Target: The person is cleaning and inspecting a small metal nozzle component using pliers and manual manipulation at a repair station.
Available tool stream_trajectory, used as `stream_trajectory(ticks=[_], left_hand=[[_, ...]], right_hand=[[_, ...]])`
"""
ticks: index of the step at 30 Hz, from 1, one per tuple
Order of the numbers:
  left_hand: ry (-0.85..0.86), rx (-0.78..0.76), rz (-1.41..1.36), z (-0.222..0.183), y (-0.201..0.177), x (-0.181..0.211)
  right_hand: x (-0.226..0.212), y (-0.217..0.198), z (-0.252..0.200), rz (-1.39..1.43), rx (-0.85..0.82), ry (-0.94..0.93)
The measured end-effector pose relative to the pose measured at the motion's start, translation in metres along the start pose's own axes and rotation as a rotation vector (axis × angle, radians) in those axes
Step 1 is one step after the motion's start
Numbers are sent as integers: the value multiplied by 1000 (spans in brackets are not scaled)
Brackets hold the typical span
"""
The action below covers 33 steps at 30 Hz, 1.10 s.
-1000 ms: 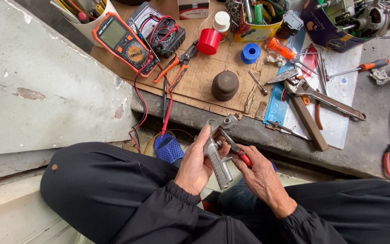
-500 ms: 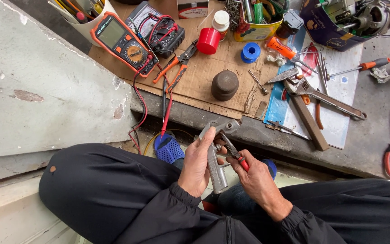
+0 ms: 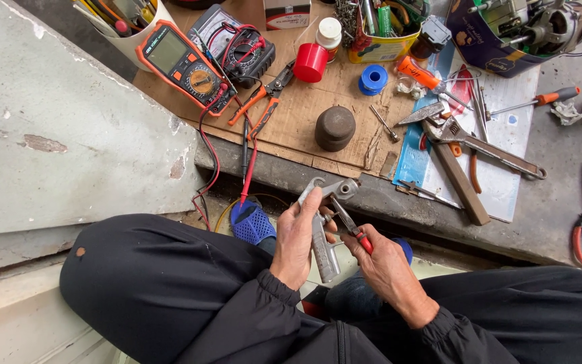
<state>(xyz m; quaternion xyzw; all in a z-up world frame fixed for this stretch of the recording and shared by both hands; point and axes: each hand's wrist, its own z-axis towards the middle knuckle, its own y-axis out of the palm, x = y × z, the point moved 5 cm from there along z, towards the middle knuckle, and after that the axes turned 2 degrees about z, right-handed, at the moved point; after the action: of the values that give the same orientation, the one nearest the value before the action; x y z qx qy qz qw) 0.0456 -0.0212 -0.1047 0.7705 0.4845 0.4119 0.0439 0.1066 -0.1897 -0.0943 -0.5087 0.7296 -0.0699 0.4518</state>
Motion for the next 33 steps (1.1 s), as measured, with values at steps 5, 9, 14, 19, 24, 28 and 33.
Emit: stream_trajectory(ticks=[5,9,14,19,24,28,33], left_hand=[[-20,78,-72,7,-9,-5],[23,154,-38,8,-13,-6],[51,93,18,7,-10,-2],[70,40,173,11,-11,-9],[151,0,278,8,-8,-4],[174,16,285,19,-14,-18],[177,27,310,17,-15,-12]], right_hand=[[22,-8,22,-162,-35,46],[46,-25,58,-186,123,134],[-29,-55,29,45,286,-96],[-36,-14,17,602,30,-43],[-26,10,26,781,-20,-29],[-19,13,26,758,27,-72],[-24,10,20,817,18,-52]])
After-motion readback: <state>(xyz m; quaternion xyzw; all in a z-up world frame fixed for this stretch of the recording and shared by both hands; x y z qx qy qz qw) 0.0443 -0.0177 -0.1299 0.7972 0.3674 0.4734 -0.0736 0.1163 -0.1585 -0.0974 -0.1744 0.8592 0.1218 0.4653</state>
